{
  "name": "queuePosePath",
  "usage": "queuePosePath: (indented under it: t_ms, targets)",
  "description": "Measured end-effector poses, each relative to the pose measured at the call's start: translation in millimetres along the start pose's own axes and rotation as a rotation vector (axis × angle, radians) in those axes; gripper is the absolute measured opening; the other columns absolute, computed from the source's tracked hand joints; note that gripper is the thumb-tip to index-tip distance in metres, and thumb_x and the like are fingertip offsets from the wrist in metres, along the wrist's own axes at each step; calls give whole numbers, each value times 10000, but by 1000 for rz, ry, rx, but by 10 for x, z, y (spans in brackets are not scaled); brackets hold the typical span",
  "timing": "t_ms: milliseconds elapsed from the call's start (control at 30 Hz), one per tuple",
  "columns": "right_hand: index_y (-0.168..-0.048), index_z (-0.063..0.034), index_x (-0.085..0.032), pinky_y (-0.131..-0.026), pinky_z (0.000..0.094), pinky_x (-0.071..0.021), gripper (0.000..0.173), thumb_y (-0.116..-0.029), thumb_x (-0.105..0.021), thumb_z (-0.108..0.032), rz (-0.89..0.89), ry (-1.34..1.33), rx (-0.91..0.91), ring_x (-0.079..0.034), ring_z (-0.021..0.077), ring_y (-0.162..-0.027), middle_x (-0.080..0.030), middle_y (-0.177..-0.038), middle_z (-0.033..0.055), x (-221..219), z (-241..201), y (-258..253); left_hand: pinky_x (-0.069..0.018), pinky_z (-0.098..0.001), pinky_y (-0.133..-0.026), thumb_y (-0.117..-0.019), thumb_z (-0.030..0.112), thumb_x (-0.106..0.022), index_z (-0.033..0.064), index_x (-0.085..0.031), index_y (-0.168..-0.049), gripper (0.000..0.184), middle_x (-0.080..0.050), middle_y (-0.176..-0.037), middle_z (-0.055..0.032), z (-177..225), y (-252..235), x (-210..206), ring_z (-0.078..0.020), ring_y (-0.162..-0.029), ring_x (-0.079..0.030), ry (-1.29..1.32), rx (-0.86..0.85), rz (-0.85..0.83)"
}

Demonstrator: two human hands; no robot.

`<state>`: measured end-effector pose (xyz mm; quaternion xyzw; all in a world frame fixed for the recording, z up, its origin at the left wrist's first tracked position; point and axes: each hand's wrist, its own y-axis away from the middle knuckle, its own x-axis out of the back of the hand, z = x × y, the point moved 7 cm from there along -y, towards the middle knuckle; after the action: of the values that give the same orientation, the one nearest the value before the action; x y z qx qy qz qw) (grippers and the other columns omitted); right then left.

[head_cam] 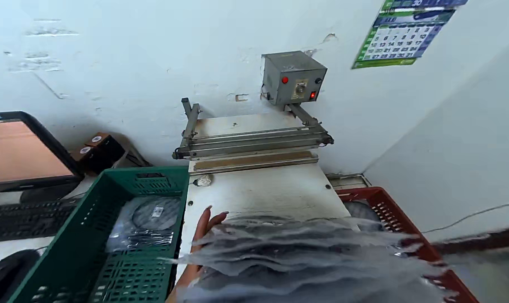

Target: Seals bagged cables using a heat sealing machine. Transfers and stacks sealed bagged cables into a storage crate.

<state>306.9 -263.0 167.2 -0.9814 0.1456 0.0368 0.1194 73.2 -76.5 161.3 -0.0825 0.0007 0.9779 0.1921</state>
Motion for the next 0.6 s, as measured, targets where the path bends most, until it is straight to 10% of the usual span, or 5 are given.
queuePosePath:
  t_ms: [67,167,367,467,600]
  targets:
    - [-1114,7,-638,-864,132,-513,331,-820,-778,-53,135,102,14,-643,-67,-940,-721,-983,-61,-241,-278,-209,-459,-171,-1002,-1004,-4,-527,-164,-479,-1308,347,-646,-1188,-130,144,184,-17,-3,-1107,-598,-40,-58,-107]
    - [-1125,-87,-619,-903,191,-587,648,-615,-967,-283,147,106,82,-688,-45,-978,-742,-996,-141,-370,-514,-540,-529,-205,-1004,-889,367,-790,219,-719,-1221,371,-729,-1182,157,480,553,-74,57,-1125,-636,-146,-387,-386]
    - [-1183,-277,-687,-940,154,-545,531,-704,-912,-324,-273,118,115,-629,-120,-1063,-715,-1112,-242,-246,-123,-685,-528,-127,-936,-865,234,-781,217,-757,-1139,275,-749,-1103,189,631,474,-52,101,-1041,-656,-24,-288,-520]
    - [-1156,-161,-663,-906,195,-585,550,-714,-913,-372,-96,169,165,-671,-66,-1006,-730,-1048,-174,-329,10,-795,-511,-98,-944,-881,421,-752,391,-712,-1203,326,-707,-1154,281,304,385,105,159,-1075,-613,-38,-379,-405]
    - [-1135,-236,-666,-879,198,-604,468,-749,-894,-372,83,165,295,-690,-48,-973,-732,-1023,-187,-445,-151,-917,-486,-110,-997,-927,409,-700,369,-699,-1266,341,-698,-1218,250,392,372,83,135,-1138,-601,61,-380,-447]
